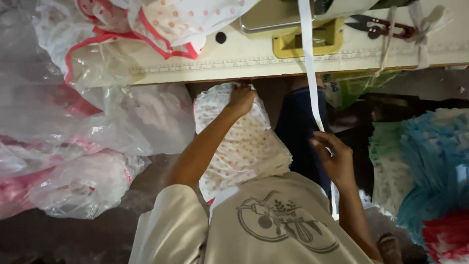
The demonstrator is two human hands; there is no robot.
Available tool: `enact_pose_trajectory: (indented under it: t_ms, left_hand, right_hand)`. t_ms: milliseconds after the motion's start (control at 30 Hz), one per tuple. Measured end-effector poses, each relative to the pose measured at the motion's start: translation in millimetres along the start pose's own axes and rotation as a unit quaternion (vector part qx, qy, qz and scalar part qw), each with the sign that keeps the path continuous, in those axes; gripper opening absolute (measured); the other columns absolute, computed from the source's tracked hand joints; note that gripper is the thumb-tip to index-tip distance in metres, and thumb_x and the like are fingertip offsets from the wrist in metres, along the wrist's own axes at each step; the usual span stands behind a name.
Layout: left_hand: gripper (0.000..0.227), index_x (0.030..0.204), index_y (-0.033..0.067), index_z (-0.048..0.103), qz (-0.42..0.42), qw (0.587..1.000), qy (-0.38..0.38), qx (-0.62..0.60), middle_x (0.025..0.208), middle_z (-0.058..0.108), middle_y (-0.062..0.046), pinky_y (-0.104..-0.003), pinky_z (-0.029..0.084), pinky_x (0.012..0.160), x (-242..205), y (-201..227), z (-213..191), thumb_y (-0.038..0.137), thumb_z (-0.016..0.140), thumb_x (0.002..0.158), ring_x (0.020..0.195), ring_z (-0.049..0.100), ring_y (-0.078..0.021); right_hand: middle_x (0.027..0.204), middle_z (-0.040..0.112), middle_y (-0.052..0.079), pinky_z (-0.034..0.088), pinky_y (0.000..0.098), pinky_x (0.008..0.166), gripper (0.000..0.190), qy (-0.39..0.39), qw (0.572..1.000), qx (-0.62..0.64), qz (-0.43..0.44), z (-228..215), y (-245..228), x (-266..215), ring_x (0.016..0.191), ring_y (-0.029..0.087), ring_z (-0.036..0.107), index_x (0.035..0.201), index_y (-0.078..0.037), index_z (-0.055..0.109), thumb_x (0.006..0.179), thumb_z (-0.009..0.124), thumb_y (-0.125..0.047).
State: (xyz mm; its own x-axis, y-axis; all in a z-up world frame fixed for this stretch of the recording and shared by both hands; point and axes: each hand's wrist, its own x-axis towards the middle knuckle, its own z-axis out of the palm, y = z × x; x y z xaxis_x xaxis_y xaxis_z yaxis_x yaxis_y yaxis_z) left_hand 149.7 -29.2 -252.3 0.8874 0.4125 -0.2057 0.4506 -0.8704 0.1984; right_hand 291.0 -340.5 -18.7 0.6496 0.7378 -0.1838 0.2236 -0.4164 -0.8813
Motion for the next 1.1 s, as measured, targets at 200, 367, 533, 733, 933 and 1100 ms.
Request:
enact_pose_trajectory:
  t_ms: [200,367,533,733,933,1100]
  left_hand:
    - [0.012,0.091,0.0191,0.075,-0.041,0.991,-0.055,-0.117,0.099,0.073,-0.005,-0.061,0.049,0.095,-27.8,5.1,-20.8,0.013,0.067,0.085,0.103,0.071,-0.0324]
    - [0.018,0.112,0.0092,0.064,-0.063,0.783,0.207,-0.584,0.101,0.061,-0.010,-0.040,0.045,0.099,-87.4,0.4,-93.8,-0.001,0.059,0.098,0.104,0.060,-0.0288]
    - [0.013,0.107,0.0052,0.066,0.007,0.705,0.486,-0.516,0.102,0.063,-0.004,-0.032,0.052,0.091,-94.4,-22.8,-367.3,0.017,0.066,0.102,0.097,0.062,-0.0193]
    - [0.008,0.089,0.0108,0.073,0.169,0.824,0.478,-0.254,0.097,0.060,-0.004,-0.035,0.045,0.085,29.4,29.0,-395.8,0.016,0.075,0.095,0.093,0.054,-0.0203]
    - [0.014,0.102,0.0084,0.073,0.073,0.881,0.430,-0.184,0.102,0.062,-0.004,-0.034,0.059,0.076,55.2,53.9,-315.8,0.001,0.071,0.090,0.095,0.063,-0.0243]
    - [0.034,0.126,0.0110,0.070,0.121,0.850,0.487,-0.160,0.140,0.065,-0.003,-0.046,0.044,0.102,39.0,83.2,-296.2,0.004,0.065,0.093,0.128,0.059,-0.0295]
  right_hand:
    - [0.102,0.078,0.007,0.060,0.0352,0.086,0.022,-0.042,0.999,-0.017,-0.023,61.0,44.2,24.3,0.099,0.024,0.075,0.116,-0.015,0.078,0.094,0.079,-0.018]
    - [0.136,0.058,0.028,0.064,0.0449,0.079,0.069,-0.374,0.892,0.218,0.132,163.4,133.3,34.9,0.118,0.038,0.064,0.144,0.010,0.046,0.085,0.077,-0.006]
    - [0.116,0.068,0.013,0.056,0.0389,0.088,0.042,-0.488,0.846,0.187,0.106,95.2,-46.8,21.8,0.104,0.026,0.063,0.121,-0.005,0.066,0.087,0.082,-0.026]
    - [0.114,0.080,0.000,0.052,0.0306,0.085,0.027,-0.309,0.950,-0.015,0.052,76.2,-35.1,20.1,0.104,0.010,0.069,0.113,-0.011,0.079,0.089,0.073,-0.023]
    - [0.122,0.070,0.016,0.050,0.0476,0.100,0.040,0.052,0.977,-0.154,-0.137,20.4,-96.8,92.5,0.115,0.036,0.066,0.132,-0.007,0.067,0.095,0.069,-0.022]
    - [0.063,0.058,0.004,0.039,0.0230,0.043,0.014,0.025,0.989,0.141,-0.024,1.0,-180.9,157.6,0.048,0.014,0.052,0.083,-0.007,0.069,0.094,0.061,-0.013]
